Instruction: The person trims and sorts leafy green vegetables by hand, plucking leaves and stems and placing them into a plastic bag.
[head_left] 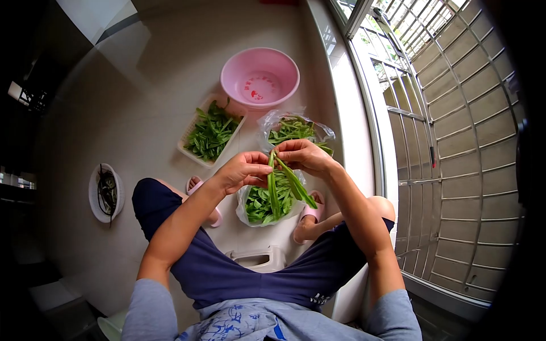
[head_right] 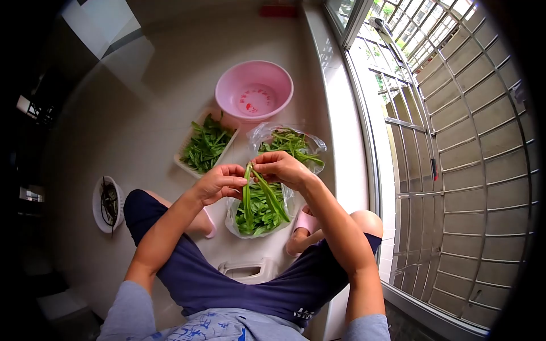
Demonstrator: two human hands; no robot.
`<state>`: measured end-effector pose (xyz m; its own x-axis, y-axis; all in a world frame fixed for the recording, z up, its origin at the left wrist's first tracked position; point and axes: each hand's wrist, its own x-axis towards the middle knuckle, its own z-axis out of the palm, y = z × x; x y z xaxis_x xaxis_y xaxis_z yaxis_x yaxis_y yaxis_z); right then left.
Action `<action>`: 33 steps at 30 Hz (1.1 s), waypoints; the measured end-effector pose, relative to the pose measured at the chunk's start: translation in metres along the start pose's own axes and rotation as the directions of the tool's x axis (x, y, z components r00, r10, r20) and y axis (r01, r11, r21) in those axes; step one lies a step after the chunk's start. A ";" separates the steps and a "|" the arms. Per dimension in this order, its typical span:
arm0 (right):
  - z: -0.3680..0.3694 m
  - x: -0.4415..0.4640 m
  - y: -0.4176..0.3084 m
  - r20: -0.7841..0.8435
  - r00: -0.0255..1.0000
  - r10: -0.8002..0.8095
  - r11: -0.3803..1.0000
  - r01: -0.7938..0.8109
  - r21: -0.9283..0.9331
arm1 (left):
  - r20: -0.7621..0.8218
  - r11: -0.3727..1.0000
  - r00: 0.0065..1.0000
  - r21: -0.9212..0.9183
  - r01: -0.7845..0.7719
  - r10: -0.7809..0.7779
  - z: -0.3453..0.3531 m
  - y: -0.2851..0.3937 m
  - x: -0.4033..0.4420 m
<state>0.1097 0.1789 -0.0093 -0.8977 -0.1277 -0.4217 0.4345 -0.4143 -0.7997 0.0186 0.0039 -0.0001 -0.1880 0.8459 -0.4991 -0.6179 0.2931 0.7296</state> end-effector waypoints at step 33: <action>-0.008 0.005 -0.016 -0.043 0.996 -0.084 0.992 0.087 0.088 | 0.296 0.971 0.927 0.012 0.237 -0.230 0.004 -0.015 -0.020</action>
<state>0.0990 0.1922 -0.0017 -0.9270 -0.0539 -0.3711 0.3465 -0.5015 -0.7927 0.0350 -0.0153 0.0006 0.1941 0.8487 -0.4920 -0.6359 0.4908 0.5956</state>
